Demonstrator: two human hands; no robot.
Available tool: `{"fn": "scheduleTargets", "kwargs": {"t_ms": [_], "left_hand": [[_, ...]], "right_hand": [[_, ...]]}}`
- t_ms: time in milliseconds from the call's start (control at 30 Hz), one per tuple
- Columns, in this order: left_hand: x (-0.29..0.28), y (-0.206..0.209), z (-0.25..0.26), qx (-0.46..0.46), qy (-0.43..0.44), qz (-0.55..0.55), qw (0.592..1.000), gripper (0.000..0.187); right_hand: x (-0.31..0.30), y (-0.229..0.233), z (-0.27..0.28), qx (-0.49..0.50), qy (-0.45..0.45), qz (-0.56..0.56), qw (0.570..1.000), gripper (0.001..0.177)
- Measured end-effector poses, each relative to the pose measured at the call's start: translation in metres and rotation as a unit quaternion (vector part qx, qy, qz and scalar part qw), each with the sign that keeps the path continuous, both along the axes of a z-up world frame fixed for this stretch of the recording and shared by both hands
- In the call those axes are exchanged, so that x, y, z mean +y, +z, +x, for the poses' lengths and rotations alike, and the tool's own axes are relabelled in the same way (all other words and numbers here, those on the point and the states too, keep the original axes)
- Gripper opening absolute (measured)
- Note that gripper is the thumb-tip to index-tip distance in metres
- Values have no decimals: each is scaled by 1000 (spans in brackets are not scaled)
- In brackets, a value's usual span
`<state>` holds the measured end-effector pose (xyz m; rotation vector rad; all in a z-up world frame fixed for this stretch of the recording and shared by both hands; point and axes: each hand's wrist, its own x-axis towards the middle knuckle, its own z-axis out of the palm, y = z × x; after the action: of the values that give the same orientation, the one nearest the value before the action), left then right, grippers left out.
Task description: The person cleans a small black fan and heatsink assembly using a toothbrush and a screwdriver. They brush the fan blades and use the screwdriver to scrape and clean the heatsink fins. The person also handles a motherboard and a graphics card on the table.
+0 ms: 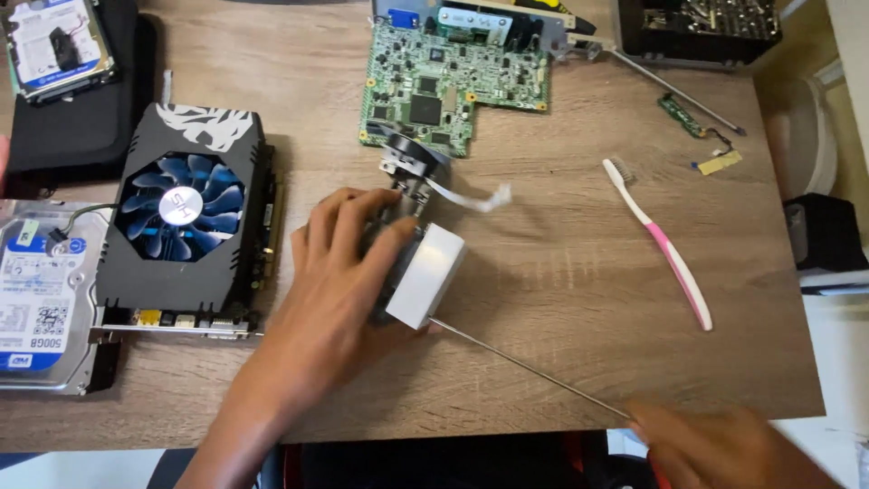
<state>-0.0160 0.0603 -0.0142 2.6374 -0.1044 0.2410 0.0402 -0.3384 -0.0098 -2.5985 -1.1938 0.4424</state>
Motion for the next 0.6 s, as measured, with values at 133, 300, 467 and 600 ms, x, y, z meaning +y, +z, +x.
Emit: {"fn": "scheduleTargets", "kwargs": {"t_ms": [133,300,467,600], "left_hand": [[1,3,4,-19,-12,1,1000,90],[3,-2,0,-22,7,3,1000,93],[6,-3,0,-7,3,25,1000,90],[6,2,0,-20,-15,-18,1000,90]], "right_hand": [[-2,6,-19,-437,193,-130,869,44],[28,26,-3,-104,-88,4,991,18],[19,8,7,527,-429,116,724,43],[28,5,-2,408,-260,78,872,41]]}}
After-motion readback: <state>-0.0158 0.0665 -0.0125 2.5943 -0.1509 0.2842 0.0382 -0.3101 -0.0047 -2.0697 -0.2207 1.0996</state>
